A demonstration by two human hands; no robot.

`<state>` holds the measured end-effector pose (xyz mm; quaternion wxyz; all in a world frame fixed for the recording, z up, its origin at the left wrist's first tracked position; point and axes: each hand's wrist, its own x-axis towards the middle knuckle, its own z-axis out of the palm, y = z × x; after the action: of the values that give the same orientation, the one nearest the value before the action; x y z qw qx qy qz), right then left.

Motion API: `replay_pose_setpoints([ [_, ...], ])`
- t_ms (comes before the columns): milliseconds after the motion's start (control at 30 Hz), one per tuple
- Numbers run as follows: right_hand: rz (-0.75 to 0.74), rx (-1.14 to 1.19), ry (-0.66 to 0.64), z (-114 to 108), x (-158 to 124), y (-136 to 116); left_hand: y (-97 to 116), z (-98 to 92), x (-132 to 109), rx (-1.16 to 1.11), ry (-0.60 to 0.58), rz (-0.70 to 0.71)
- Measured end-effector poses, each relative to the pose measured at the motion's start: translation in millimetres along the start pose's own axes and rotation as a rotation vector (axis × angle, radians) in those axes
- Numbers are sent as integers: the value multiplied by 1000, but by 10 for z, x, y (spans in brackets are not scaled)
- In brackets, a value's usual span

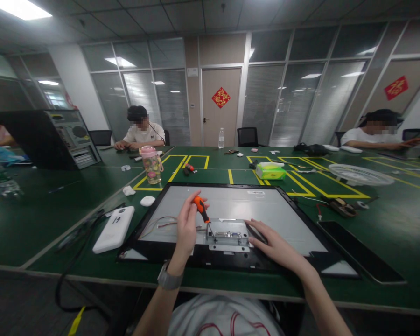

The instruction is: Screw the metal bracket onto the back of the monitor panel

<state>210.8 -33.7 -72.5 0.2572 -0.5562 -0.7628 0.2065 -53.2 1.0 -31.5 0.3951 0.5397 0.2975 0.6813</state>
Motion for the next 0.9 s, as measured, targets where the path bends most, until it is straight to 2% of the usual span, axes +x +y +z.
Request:
replay_pose_setpoints([
  [167,4,-5,-5,-5,0,-7,28,5,4,138,90,138],
  [433,-11,-8,13,25,2,36,34,18,-4,11,37,9],
  [633,10,-10,-3,15,0,25,31,18,4,120,93,78],
  [800,10,-3,5,9,0,14,24,-3,4,26,52,-1],
  [900,12,-5,-2,10,-2,12,37,2,4,84,59,64],
])
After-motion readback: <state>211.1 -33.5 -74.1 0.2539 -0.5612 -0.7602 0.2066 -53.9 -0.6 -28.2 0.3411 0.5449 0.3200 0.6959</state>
